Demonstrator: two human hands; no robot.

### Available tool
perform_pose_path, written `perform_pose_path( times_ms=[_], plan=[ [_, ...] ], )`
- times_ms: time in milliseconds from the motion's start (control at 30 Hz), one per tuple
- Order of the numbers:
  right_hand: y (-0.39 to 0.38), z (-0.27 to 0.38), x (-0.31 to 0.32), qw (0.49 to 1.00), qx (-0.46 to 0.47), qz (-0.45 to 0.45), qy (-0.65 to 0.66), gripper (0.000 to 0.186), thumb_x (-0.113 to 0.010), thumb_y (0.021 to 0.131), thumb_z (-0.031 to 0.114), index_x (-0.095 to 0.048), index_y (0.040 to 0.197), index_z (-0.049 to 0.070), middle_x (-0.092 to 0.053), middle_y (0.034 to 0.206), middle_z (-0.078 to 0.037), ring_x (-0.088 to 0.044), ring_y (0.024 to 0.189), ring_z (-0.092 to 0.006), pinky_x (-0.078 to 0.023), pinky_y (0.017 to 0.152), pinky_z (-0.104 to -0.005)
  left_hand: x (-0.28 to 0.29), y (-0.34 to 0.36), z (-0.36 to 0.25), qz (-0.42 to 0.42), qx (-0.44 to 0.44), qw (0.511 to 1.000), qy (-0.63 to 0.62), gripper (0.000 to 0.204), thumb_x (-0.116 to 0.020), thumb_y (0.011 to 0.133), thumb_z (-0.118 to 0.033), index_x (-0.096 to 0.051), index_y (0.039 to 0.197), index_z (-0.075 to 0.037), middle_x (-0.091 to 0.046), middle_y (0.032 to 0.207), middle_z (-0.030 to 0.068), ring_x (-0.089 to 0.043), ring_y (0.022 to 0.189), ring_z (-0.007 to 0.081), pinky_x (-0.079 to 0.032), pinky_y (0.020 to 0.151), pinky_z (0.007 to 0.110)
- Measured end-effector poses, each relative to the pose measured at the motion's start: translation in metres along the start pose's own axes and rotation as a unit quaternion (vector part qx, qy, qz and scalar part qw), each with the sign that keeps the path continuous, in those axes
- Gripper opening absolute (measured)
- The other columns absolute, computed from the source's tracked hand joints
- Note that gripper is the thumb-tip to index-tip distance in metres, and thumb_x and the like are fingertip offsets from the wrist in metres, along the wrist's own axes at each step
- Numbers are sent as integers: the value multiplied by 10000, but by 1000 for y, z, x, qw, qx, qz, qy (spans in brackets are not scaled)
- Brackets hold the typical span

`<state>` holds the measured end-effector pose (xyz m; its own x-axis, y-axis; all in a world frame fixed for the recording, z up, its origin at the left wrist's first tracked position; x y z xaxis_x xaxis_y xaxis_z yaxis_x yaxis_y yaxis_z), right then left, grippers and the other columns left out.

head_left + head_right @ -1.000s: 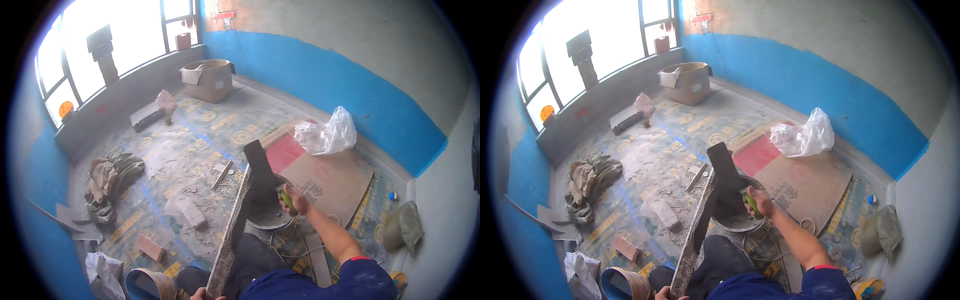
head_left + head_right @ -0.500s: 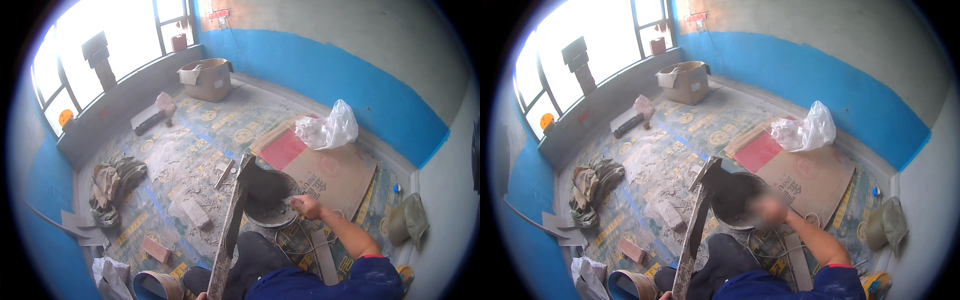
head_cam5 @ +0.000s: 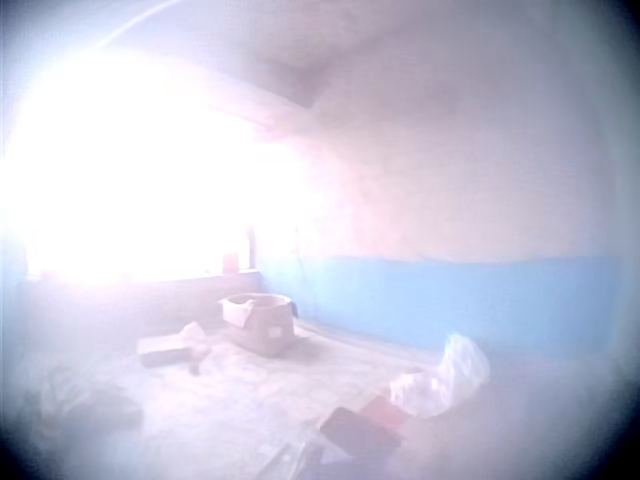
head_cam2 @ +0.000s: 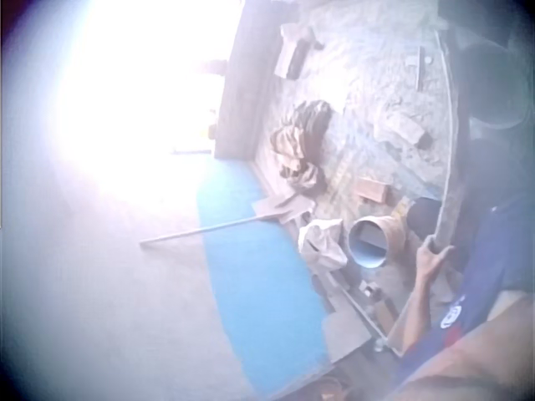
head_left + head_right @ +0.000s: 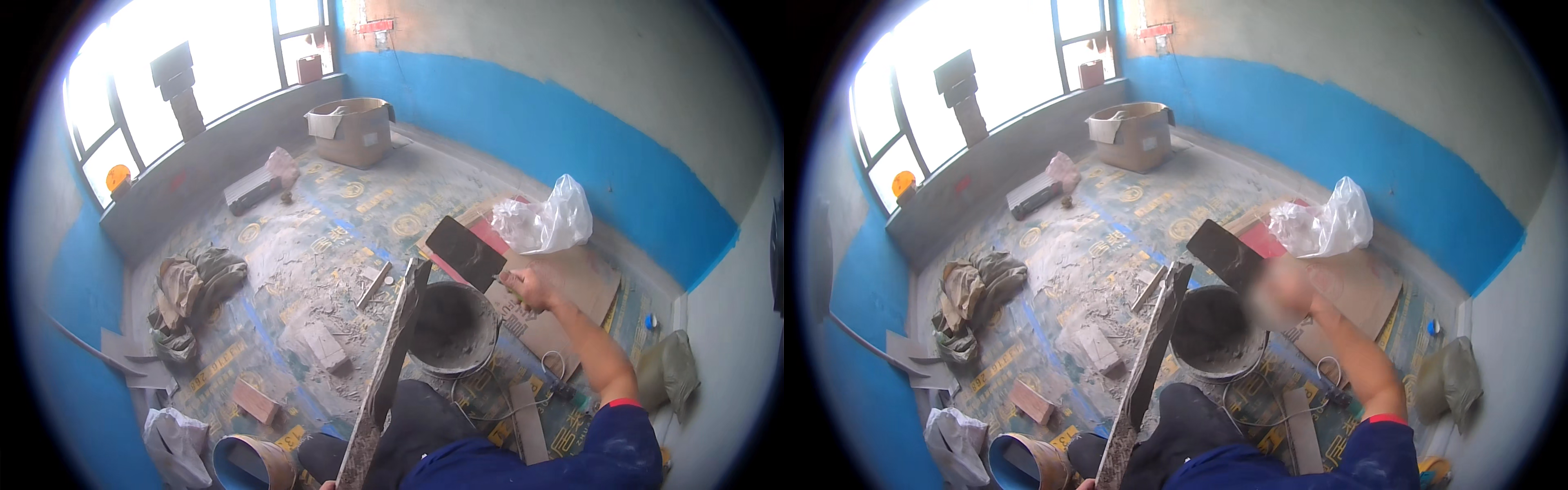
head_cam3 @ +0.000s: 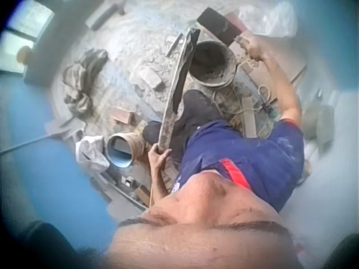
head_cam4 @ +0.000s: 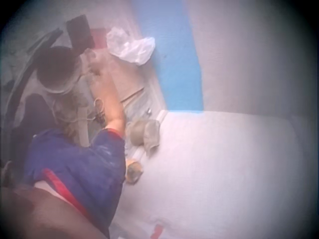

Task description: The person applies mortar to the back of a tile using a trowel and then places the tile onto the prepared floor surface, tapping it into place with a rubber mallet.

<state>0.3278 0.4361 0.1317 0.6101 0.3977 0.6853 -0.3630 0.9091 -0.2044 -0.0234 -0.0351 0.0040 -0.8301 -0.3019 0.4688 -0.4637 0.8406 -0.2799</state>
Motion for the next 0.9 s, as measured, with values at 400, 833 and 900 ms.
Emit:
perform_pose_path(
  times_ms=[400, 833, 900],
  plan=[
    [53, 66, 37, 961, 44, 189, -197, 619, -545, 904, 667, -588, 789, 60, -535, 608, -33, -527, 510, -122, -407, 438, -302, 22, -6, -8, -52, -48, 982, 175, 433, -900, 657, -295, -627, 881, -44, -600, 636, 93, -567, 554, 235, -467, 552, 387],
    [2, -7, 4, 994, -69, 77, -22, 622, -486, 923, 686, -574, 812, 81, -557, 638, -33, -538, 484, -119, -391, 380, -277, 13, -9, -1, -4, -28, 993, 116, 416, -909, 654, -252, -596, 817, -30, -540, 577, 45, -483, 525, 131, -435, 510, 334],
    [-6, -30, 2, 990, -98, 96, 17, 623, -482, 925, 687, -586, 850, 77, -568, 649, -35, -545, 484, -118, -397, 379, -276, 10, -3, -6, -7, -38, 995, 89, 401, -907, 659, -232, -602, 815, -25, -535, 571, 34, -466, 524, 114, -425, 501, 322]
  ],
)
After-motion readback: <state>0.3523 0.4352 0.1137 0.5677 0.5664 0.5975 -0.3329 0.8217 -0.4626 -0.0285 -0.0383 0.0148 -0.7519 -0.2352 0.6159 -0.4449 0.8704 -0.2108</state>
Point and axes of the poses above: each hand's wrist, its own y-axis towards the middle knuckle, its own x-axis out of the back of the hand, z = x × y, the point moved 2 cm from there along y, towards the middle knuckle
